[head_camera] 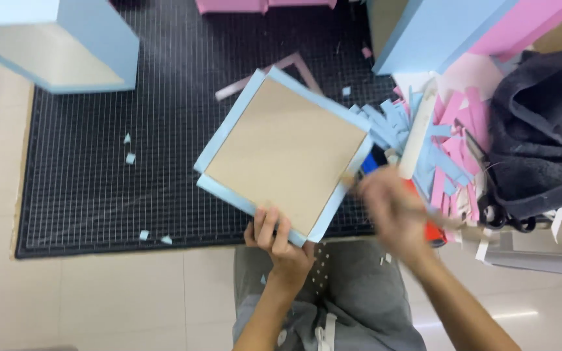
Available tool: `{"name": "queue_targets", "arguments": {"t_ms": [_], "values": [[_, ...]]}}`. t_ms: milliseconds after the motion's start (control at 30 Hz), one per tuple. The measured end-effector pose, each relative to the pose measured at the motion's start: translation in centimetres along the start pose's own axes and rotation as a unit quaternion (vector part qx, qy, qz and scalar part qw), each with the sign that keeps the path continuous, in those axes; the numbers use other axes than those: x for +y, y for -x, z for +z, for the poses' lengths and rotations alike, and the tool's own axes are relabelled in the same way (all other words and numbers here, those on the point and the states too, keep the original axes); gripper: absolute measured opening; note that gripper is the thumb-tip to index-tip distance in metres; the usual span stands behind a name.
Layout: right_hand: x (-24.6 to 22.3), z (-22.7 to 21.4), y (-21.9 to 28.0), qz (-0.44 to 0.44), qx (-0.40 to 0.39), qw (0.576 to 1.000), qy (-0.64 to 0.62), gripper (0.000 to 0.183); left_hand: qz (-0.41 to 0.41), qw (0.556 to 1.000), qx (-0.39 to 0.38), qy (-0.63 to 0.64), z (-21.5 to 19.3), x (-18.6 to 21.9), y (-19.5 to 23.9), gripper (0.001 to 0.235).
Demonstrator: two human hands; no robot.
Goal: The person assembles a light blue cardboard box by folding and creasing its edges with a bone folder. They then apply glue to the box's edges using a brush and press the flaps to secure them.
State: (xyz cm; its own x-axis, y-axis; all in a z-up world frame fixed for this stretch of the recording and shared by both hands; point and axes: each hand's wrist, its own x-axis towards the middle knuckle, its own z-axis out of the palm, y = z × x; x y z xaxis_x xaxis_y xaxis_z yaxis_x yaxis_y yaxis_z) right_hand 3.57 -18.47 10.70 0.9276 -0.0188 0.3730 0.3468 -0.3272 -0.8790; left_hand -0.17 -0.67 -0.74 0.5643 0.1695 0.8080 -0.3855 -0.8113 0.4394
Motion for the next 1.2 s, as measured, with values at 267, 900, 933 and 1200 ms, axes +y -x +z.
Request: {"name": "queue_targets", "arguments": {"t_ms": [267, 900, 933, 1200], "values": [[-0.1, -3.5, -3.0, 0.045, 0.068, 0.992, -0.094, 0.017, 0.024, 0.967, -0.191, -0.165, -4.9, 5.9, -8.3, 0.052], [5.0, -3.8, -5.8, 0.004, -0.004, 0.999, -0.049, 0.023, 0.055, 0.838, -0.320, -0.439, 4.5, 11.5, -13.5, 0.025], [5.0, -3.8, -5.9, -0.001, 0.023, 0.998, -0.053, 0.021, 0.054, 0.839, -0.314, -0.441, 4.7, 11.5, -13.5, 0.030], [6.1, -3.4, -6.1, 0.088, 0.070, 0.987, -0.112, 0.028, 0.058, 0.837, -0.284, -0.463, 5.6, 12.5, -14.6, 0.039]]}}
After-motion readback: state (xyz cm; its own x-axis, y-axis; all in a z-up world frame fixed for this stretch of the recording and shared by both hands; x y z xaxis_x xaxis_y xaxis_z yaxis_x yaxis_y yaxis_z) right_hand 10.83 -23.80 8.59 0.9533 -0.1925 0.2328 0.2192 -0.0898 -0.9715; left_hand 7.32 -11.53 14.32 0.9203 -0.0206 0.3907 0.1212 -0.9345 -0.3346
